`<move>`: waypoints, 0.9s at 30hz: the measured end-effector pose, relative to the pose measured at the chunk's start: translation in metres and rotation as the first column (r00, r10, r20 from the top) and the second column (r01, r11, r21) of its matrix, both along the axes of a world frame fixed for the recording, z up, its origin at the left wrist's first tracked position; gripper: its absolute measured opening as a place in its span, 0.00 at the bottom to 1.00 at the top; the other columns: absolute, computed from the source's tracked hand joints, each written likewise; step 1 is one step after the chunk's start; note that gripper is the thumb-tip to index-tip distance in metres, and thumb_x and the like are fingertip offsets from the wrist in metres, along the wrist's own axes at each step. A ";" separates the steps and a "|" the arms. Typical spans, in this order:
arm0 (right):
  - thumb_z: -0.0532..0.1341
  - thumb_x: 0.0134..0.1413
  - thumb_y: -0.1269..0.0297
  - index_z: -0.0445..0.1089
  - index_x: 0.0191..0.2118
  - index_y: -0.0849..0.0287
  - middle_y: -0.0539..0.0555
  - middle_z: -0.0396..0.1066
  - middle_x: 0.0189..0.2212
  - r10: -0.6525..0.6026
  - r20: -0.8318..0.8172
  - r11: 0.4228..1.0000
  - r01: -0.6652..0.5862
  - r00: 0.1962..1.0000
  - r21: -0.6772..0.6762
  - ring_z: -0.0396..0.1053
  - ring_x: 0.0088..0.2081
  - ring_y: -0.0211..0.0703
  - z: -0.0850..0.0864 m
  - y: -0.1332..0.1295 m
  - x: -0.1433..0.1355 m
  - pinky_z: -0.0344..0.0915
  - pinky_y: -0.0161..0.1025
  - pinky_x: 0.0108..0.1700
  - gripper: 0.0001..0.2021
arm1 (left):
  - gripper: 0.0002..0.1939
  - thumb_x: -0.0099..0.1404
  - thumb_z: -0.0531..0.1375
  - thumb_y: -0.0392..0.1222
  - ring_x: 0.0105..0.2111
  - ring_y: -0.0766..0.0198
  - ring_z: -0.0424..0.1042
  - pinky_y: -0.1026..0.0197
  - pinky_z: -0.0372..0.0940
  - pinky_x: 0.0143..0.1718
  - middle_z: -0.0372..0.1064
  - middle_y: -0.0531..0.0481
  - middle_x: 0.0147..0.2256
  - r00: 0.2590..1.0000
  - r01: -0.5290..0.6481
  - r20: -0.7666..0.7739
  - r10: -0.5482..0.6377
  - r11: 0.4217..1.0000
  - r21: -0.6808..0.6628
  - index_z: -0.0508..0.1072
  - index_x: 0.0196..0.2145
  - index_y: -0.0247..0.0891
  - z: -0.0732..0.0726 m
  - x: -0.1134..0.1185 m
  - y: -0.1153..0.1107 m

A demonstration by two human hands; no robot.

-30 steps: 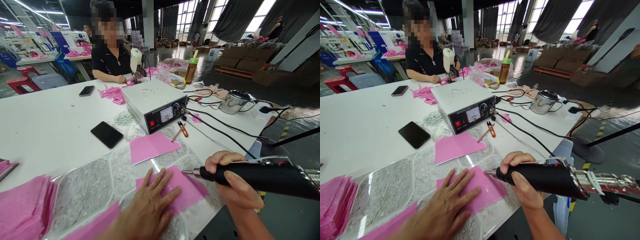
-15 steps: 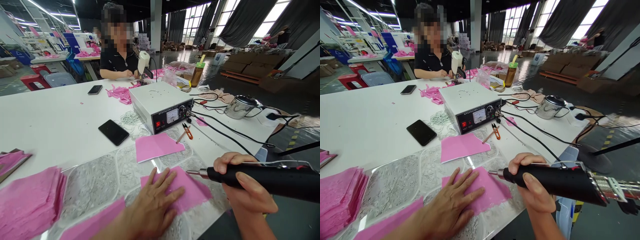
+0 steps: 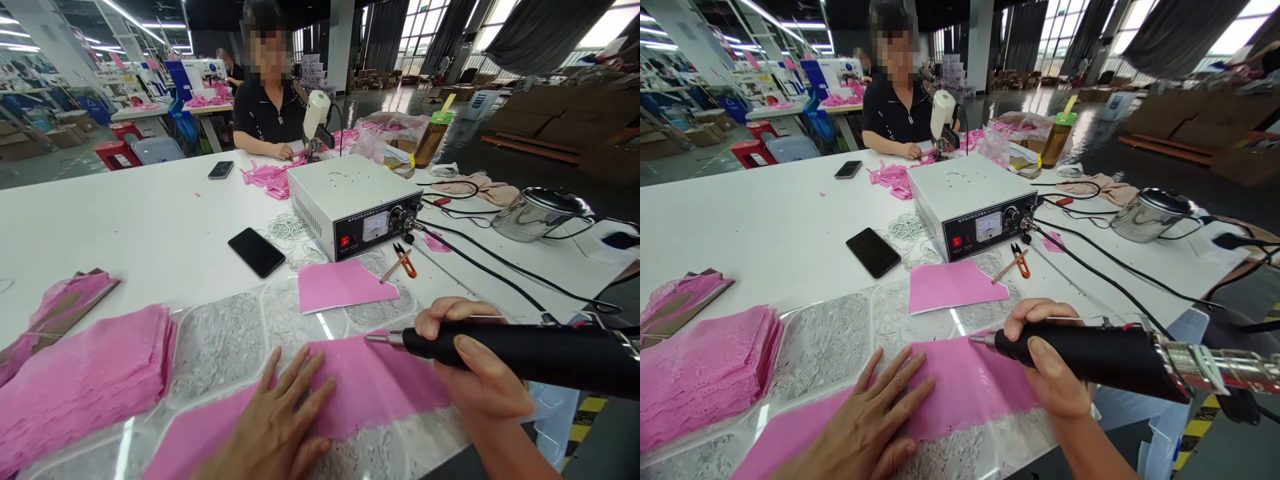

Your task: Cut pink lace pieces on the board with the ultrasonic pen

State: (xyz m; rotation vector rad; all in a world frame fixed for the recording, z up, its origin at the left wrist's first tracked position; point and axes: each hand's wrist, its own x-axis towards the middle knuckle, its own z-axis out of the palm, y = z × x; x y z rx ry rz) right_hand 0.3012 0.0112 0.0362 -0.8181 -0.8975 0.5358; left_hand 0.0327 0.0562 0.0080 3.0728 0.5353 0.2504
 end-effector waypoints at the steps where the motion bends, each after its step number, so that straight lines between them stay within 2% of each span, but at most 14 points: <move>1: 0.64 0.51 0.64 0.72 0.36 0.57 0.53 0.68 0.32 0.003 0.007 1.000 -0.003 1.000 -0.002 0.67 0.27 0.38 0.000 0.002 -0.002 0.68 0.40 0.30 0.05 | 0.30 0.74 0.50 0.52 0.67 0.48 0.48 0.36 0.39 0.66 0.51 0.44 0.66 1.000 -0.010 0.009 0.009 1.000 0.025 0.50 0.68 0.41 -0.001 -0.004 -0.001; 4: 0.64 0.51 0.65 0.72 0.36 0.58 0.52 0.68 0.32 0.012 0.021 1.000 -0.012 1.000 -0.001 0.67 0.27 0.37 0.001 0.007 -0.007 0.67 0.39 0.31 0.05 | 0.30 0.74 0.50 0.53 0.67 0.48 0.49 0.37 0.35 0.67 0.52 0.45 0.66 0.999 -0.028 0.022 0.028 0.999 0.039 0.52 0.68 0.41 -0.001 -0.010 -0.003; 9: 0.63 0.50 0.67 0.72 0.36 0.59 0.53 0.68 0.33 0.020 0.025 1.000 -0.020 0.999 -0.005 0.66 0.27 0.37 -0.002 0.008 -0.008 0.67 0.39 0.31 0.05 | 0.30 0.73 0.53 0.53 0.67 0.49 0.48 0.36 0.39 0.66 0.53 0.46 0.66 0.999 -0.043 0.011 0.043 0.998 -0.052 0.52 0.67 0.44 -0.002 -0.009 -0.003; 16: 0.64 0.49 0.64 0.72 0.35 0.57 0.52 0.67 0.32 -0.031 0.035 0.999 0.032 0.999 -0.042 0.65 0.27 0.39 -0.004 0.005 -0.004 0.67 0.41 0.31 0.06 | 0.30 0.72 0.54 0.53 0.67 0.49 0.48 0.36 0.34 0.67 0.53 0.47 0.66 0.998 -0.056 0.023 0.059 0.994 -0.095 0.54 0.67 0.45 -0.003 -0.009 -0.002; 27: 0.64 0.49 0.67 0.72 0.33 0.57 0.52 0.69 0.31 -0.031 0.060 0.998 0.034 0.998 -0.050 0.65 0.26 0.39 -0.002 0.006 -0.003 0.67 0.41 0.31 0.03 | 0.30 0.72 0.55 0.53 0.67 0.47 0.49 0.34 0.36 0.66 0.52 0.46 0.66 0.997 -0.052 0.046 0.062 0.980 -0.190 0.53 0.67 0.46 -0.004 -0.010 -0.002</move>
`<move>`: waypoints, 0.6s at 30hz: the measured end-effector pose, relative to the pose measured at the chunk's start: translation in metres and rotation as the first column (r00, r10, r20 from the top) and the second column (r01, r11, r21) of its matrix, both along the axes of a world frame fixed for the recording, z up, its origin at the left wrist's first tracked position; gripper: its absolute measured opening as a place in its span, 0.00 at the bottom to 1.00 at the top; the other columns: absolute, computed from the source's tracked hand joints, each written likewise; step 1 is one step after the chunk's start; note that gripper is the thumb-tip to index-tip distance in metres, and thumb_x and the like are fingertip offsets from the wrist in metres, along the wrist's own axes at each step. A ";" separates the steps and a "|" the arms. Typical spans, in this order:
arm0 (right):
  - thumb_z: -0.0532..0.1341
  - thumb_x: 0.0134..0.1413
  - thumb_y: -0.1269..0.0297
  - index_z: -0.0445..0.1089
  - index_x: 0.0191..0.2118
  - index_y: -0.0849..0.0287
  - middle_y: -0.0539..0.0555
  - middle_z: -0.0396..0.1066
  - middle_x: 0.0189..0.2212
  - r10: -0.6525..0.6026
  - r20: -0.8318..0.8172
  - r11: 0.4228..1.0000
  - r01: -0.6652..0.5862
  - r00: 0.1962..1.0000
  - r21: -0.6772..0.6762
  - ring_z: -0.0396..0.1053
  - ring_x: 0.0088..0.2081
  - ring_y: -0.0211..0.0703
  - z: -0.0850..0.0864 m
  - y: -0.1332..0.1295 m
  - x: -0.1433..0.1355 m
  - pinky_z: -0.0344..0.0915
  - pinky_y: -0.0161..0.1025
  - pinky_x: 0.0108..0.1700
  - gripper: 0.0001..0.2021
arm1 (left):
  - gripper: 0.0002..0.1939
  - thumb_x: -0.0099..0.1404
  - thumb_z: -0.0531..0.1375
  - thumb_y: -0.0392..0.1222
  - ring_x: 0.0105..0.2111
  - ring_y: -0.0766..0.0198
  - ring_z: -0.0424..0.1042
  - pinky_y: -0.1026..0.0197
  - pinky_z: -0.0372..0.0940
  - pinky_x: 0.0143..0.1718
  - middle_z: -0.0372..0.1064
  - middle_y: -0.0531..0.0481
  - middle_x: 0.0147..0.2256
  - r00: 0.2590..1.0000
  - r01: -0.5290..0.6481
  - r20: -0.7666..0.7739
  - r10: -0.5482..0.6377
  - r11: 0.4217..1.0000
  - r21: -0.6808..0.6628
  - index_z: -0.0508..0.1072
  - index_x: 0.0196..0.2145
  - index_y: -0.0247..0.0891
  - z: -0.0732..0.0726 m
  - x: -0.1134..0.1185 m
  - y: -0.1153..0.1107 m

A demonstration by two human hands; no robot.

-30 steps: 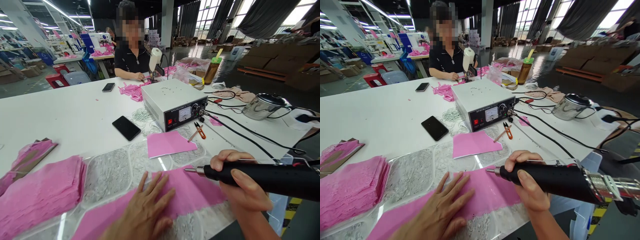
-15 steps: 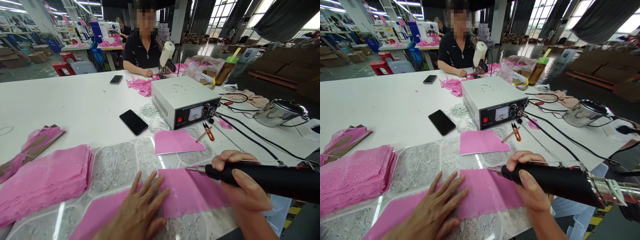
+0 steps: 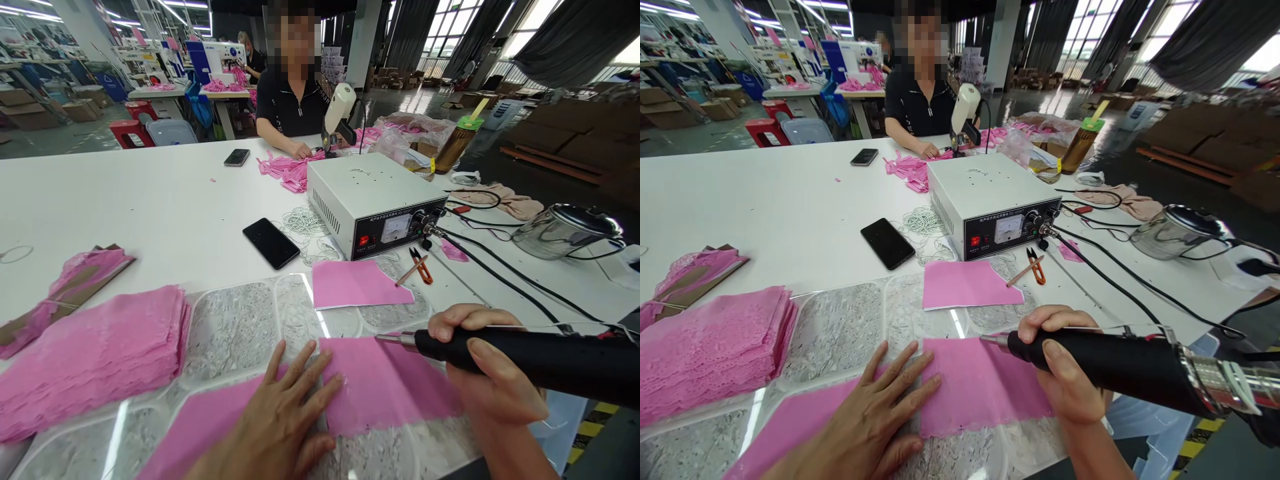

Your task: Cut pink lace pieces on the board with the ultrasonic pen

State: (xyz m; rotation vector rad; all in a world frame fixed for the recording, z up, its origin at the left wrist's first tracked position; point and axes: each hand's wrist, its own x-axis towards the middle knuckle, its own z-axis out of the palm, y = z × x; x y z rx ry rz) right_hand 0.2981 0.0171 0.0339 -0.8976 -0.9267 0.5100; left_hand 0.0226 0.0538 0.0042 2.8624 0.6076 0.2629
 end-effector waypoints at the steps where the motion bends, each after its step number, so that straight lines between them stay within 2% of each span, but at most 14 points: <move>1: 0.64 0.49 0.67 0.72 0.33 0.57 0.52 0.68 0.30 -0.005 -0.005 1.000 0.005 1.000 -0.006 0.65 0.26 0.39 0.001 0.000 -0.001 0.67 0.41 0.31 0.03 | 0.30 0.72 0.54 0.53 0.67 0.47 0.48 0.34 0.36 0.66 0.52 0.46 0.66 1.000 -0.001 -0.004 0.001 1.000 0.003 0.53 0.67 0.46 0.000 0.000 0.000; 6: 0.63 0.50 0.65 0.72 0.35 0.56 0.52 0.67 0.32 0.052 -0.058 0.999 -0.053 0.997 -0.002 0.64 0.27 0.38 0.006 0.001 -0.013 0.67 0.41 0.30 0.05 | 0.30 0.72 0.52 0.56 0.67 0.47 0.47 0.34 0.34 0.66 0.51 0.46 0.66 1.000 -0.001 -0.018 0.001 1.000 0.025 0.54 0.67 0.45 0.001 -0.001 -0.001; 11: 0.62 0.51 0.66 0.71 0.36 0.57 0.53 0.67 0.33 0.116 -0.019 0.993 -0.116 0.993 0.015 0.65 0.27 0.38 0.003 0.007 -0.026 0.67 0.41 0.31 0.05 | 0.30 0.72 0.53 0.56 0.67 0.46 0.48 0.34 0.32 0.66 0.52 0.45 0.66 1.000 -0.004 -0.005 0.004 0.999 0.033 0.55 0.66 0.44 0.000 -0.002 -0.002; 18: 0.62 0.51 0.66 0.71 0.36 0.57 0.52 0.67 0.33 0.106 0.001 0.994 -0.106 0.994 0.001 0.65 0.28 0.38 0.001 0.012 -0.030 0.67 0.41 0.32 0.05 | 0.32 0.71 0.55 0.56 0.68 0.47 0.44 0.34 0.31 0.66 0.51 0.44 0.66 1.000 -0.007 0.025 0.007 1.000 -0.003 0.54 0.67 0.44 -0.003 -0.004 -0.002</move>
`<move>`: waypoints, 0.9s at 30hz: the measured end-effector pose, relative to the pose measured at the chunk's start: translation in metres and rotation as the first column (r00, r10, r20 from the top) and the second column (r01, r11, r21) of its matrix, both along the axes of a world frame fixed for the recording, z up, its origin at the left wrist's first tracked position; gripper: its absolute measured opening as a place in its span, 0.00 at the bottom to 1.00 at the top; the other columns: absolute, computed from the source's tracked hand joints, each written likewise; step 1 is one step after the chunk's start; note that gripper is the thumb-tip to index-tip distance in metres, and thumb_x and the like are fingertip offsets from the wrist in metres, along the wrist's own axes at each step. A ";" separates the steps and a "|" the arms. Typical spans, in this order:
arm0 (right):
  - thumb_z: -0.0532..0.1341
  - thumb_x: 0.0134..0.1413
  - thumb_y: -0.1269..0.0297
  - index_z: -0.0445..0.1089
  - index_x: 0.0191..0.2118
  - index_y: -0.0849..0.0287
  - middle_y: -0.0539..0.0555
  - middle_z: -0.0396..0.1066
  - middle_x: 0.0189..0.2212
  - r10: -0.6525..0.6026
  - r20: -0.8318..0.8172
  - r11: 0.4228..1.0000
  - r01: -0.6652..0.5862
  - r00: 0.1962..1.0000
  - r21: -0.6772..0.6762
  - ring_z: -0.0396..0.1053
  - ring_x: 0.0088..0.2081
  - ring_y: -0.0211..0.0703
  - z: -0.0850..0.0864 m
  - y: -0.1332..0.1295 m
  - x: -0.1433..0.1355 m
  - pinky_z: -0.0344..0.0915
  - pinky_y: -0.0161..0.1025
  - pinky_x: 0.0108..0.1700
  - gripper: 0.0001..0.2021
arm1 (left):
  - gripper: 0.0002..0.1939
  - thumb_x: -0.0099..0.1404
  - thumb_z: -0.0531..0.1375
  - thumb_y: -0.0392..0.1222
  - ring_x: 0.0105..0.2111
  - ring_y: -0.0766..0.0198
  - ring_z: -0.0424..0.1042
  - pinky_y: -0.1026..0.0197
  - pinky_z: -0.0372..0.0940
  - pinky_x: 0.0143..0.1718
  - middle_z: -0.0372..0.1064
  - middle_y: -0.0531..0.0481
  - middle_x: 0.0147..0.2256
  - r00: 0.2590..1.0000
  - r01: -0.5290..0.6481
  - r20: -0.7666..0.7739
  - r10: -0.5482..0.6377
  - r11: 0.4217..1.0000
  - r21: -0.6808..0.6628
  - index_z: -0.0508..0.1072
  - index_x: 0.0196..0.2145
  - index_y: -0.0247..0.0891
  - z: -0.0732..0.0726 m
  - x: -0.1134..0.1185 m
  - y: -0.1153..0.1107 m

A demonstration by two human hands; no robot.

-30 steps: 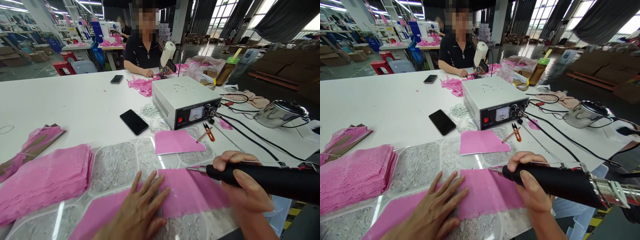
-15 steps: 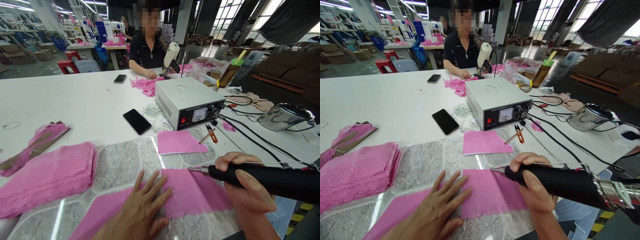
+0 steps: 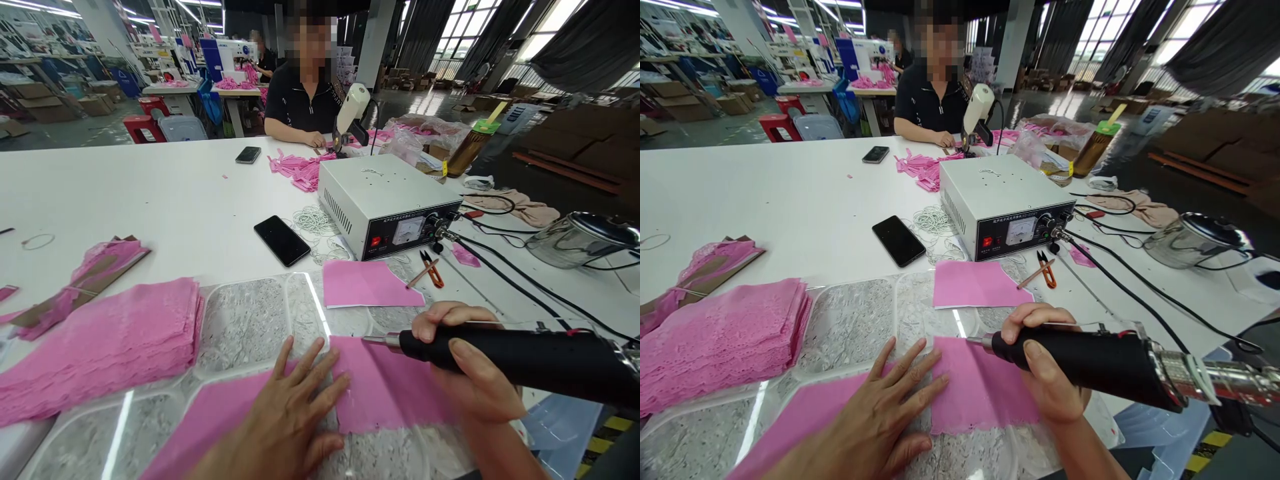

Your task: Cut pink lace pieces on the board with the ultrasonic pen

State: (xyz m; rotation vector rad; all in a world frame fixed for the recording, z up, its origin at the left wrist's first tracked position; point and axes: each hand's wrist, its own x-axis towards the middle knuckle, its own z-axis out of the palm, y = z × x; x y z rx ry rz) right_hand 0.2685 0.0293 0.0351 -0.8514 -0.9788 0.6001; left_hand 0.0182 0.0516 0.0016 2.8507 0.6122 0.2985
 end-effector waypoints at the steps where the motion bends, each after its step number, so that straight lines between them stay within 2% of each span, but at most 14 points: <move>1: 0.63 0.51 0.66 0.71 0.36 0.57 0.52 0.67 0.33 -0.001 0.001 1.000 0.002 1.000 -0.002 0.65 0.28 0.38 0.000 0.000 0.000 0.67 0.41 0.32 0.05 | 0.32 0.71 0.55 0.55 0.68 0.47 0.44 0.33 0.32 0.66 0.51 0.44 0.66 1.000 -0.002 0.000 0.002 1.000 -0.015 0.54 0.67 0.44 0.000 0.000 0.000; 7: 0.65 0.50 0.65 0.72 0.34 0.56 0.52 0.67 0.32 -0.008 0.020 0.999 0.009 1.000 -0.032 0.65 0.27 0.40 0.001 -0.002 0.001 0.68 0.44 0.32 0.04 | 0.32 0.69 0.56 0.57 0.68 0.46 0.45 0.32 0.33 0.66 0.51 0.43 0.66 0.999 -0.010 -0.034 0.007 0.997 -0.074 0.56 0.65 0.43 0.006 0.002 -0.001; 12: 0.66 0.49 0.63 0.73 0.34 0.54 0.54 0.65 0.33 0.023 -0.057 0.998 -0.026 0.998 -0.057 0.62 0.27 0.40 0.005 -0.004 -0.004 0.67 0.45 0.30 0.06 | 0.33 0.67 0.61 0.55 0.67 0.45 0.46 0.34 0.33 0.66 0.50 0.44 0.66 0.994 -0.006 -0.113 -0.009 0.992 -0.127 0.59 0.64 0.41 0.027 -0.003 -0.008; 16: 0.65 0.51 0.62 0.72 0.36 0.54 0.53 0.65 0.33 0.111 -0.066 0.991 -0.116 0.992 -0.063 0.63 0.27 0.40 0.008 -0.008 -0.014 0.68 0.44 0.30 0.06 | 0.33 0.68 0.60 0.53 0.67 0.48 0.45 0.37 0.35 0.68 0.51 0.46 0.66 0.987 0.034 -0.145 -0.064 0.979 -0.199 0.56 0.66 0.41 0.040 -0.013 -0.017; 20: 0.64 0.53 0.63 0.72 0.38 0.54 0.52 0.65 0.34 0.174 -0.051 0.980 -0.178 0.983 -0.084 0.64 0.28 0.39 0.005 -0.009 -0.023 0.70 0.42 0.32 0.06 | 0.34 0.67 0.62 0.49 0.67 0.49 0.45 0.38 0.34 0.68 0.51 0.46 0.66 0.991 0.053 -0.111 -0.078 0.976 -0.213 0.56 0.66 0.40 0.036 -0.018 -0.023; 27: 0.63 0.54 0.66 0.71 0.38 0.57 0.51 0.67 0.35 0.237 -0.041 0.969 -0.239 0.971 -0.067 0.66 0.28 0.37 0.001 -0.006 -0.027 0.70 0.41 0.32 0.05 | 0.32 0.67 0.62 0.50 0.67 0.51 0.49 0.40 0.35 0.68 0.53 0.49 0.66 0.991 0.090 -0.076 -0.107 0.976 -0.197 0.58 0.64 0.41 0.030 -0.018 -0.022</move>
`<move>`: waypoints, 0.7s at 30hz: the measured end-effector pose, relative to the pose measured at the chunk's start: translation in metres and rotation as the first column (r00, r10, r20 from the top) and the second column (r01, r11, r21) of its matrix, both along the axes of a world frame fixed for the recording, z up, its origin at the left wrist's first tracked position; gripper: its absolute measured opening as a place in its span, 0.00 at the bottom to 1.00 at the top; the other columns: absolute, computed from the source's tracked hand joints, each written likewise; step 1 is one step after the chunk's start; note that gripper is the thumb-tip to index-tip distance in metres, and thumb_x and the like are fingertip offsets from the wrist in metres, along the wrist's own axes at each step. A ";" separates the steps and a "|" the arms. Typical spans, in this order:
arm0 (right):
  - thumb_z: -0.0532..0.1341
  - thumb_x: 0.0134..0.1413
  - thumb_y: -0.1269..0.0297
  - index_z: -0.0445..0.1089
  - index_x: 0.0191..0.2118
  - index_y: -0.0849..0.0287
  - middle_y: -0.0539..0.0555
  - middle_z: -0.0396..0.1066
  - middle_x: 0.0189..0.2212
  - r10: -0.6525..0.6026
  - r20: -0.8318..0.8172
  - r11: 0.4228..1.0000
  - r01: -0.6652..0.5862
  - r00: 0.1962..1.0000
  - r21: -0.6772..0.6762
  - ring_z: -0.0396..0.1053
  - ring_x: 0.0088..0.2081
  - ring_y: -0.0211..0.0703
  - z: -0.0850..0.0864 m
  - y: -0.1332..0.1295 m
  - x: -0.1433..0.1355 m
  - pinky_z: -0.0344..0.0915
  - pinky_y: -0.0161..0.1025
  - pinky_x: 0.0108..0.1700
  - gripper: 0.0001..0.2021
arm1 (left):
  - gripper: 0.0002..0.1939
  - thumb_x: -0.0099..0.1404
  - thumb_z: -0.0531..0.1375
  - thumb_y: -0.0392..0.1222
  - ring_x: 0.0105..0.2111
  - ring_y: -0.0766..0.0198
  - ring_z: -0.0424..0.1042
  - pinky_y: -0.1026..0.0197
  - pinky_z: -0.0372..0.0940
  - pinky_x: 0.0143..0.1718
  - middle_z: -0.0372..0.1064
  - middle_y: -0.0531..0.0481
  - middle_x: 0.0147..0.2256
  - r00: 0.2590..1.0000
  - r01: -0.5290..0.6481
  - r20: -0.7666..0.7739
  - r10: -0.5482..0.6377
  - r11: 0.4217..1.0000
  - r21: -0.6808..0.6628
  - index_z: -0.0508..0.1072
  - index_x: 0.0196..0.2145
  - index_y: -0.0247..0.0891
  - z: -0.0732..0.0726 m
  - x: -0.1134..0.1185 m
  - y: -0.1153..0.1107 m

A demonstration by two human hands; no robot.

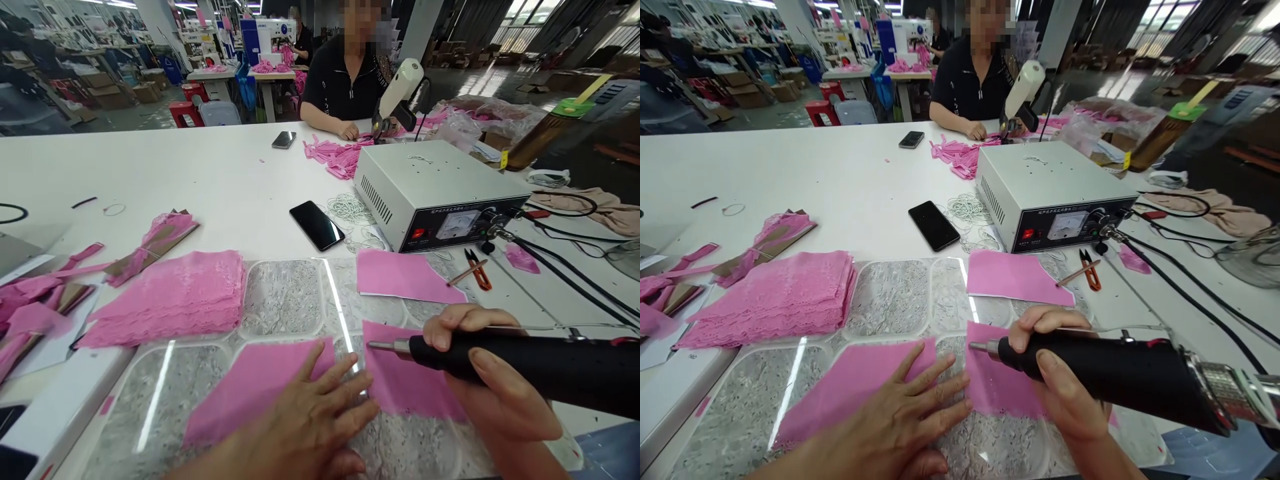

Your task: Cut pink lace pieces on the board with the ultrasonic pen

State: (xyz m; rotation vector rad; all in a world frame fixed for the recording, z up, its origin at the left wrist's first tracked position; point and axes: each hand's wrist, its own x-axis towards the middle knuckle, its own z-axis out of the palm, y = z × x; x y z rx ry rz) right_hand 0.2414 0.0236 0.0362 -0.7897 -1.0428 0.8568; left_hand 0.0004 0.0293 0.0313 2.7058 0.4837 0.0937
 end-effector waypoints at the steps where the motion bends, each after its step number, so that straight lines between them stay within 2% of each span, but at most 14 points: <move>1: 0.63 0.54 0.66 0.71 0.38 0.57 0.51 0.67 0.35 0.000 0.000 1.000 0.000 1.000 0.000 0.66 0.28 0.37 0.000 0.000 0.000 0.70 0.41 0.32 0.05 | 0.31 0.68 0.61 0.51 0.67 0.51 0.48 0.41 0.35 0.68 0.53 0.49 0.66 1.000 -0.002 -0.001 0.002 1.000 -0.003 0.58 0.64 0.42 0.000 0.000 0.000; 8: 0.64 0.54 0.66 0.72 0.37 0.57 0.52 0.67 0.34 -0.008 -0.006 1.000 0.008 1.000 -0.005 0.66 0.28 0.37 0.003 -0.001 -0.003 0.69 0.40 0.32 0.05 | 0.32 0.68 0.60 0.53 0.68 0.51 0.46 0.40 0.30 0.68 0.50 0.49 0.67 0.999 0.001 -0.051 -0.002 1.000 -0.021 0.57 0.65 0.43 -0.002 -0.001 0.000; 15: 0.63 0.53 0.67 0.71 0.35 0.57 0.51 0.67 0.32 -0.033 0.047 0.999 0.032 0.998 0.017 0.66 0.27 0.38 0.004 0.003 -0.004 0.70 0.42 0.32 0.03 | 0.32 0.68 0.61 0.52 0.67 0.51 0.48 0.41 0.30 0.68 0.52 0.48 0.66 1.000 -0.008 -0.009 0.008 1.000 -0.019 0.58 0.64 0.43 -0.005 -0.001 -0.002; 21: 0.63 0.55 0.64 0.70 0.38 0.55 0.51 0.65 0.33 0.041 -0.001 0.999 -0.041 0.999 -0.034 0.65 0.28 0.37 0.005 -0.008 0.000 0.70 0.40 0.32 0.05 | 0.31 0.67 0.62 0.50 0.68 0.51 0.46 0.42 0.27 0.68 0.53 0.48 0.66 0.999 0.031 -0.017 -0.032 0.999 -0.036 0.58 0.64 0.42 -0.001 -0.003 -0.002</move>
